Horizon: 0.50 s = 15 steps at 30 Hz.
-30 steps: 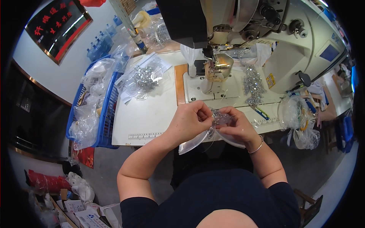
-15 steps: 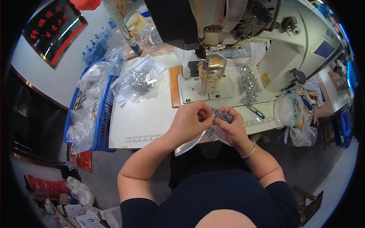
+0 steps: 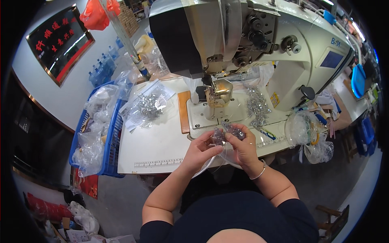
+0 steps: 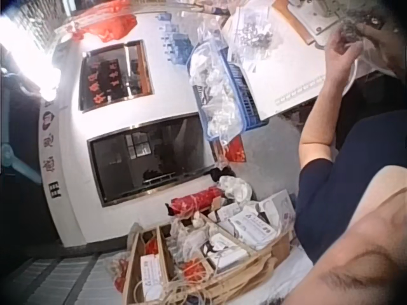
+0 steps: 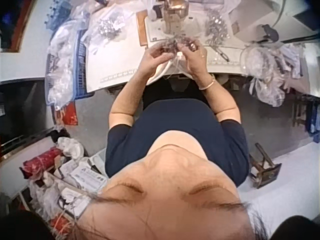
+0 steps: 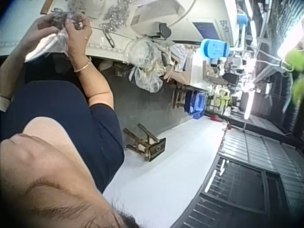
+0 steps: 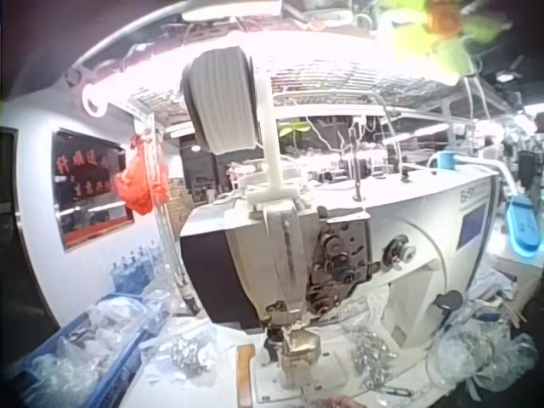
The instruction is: The person assembles small, silver, star-shaped decorations by hand, arranging them into a cluster. They then use a sewing machine to stitch the cluster onto a clear plastic backing. The process involves repeated manual assembly and machine sewing of multiple units.
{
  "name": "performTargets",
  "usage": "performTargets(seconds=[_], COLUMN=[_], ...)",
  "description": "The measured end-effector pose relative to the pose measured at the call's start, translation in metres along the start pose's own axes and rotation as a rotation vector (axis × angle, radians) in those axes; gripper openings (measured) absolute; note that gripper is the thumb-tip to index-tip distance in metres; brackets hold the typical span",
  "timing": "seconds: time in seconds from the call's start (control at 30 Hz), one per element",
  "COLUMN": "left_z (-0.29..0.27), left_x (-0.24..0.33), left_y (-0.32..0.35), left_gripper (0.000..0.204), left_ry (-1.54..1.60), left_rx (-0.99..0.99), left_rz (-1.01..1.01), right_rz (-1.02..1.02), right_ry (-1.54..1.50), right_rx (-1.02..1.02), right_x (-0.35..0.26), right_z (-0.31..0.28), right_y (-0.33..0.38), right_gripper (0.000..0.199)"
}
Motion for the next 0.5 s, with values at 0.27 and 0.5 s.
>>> performTargets(seconds=[0.27,0.5], left_z=[0.004,-0.014], left_x=[0.002,-0.004], left_y=[-0.003,-0.004], left_gripper=[0.029,0.019], left_ry=[-0.047,-0.068], left_rx=[0.226,0.237], left_rz=[0.100,0.068], right_rz=[-0.042,-0.002], right_ry=[0.220,0.225], right_rx=[0.040,-0.013], right_x=[-0.004,-0.004], right_z=[0.005,0.012], right_y=[-0.002,-0.001], right_gripper=[0.028,0.031])
Point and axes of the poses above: each hand's wrist, its own y-axis away from the middle knuckle, its own z-axis out of the palm, x = y × z, the point moved 6 cm from there along -y, towards the middle knuckle, and after that the axes turned 11 degrees about -x, right-handed, at the moved point
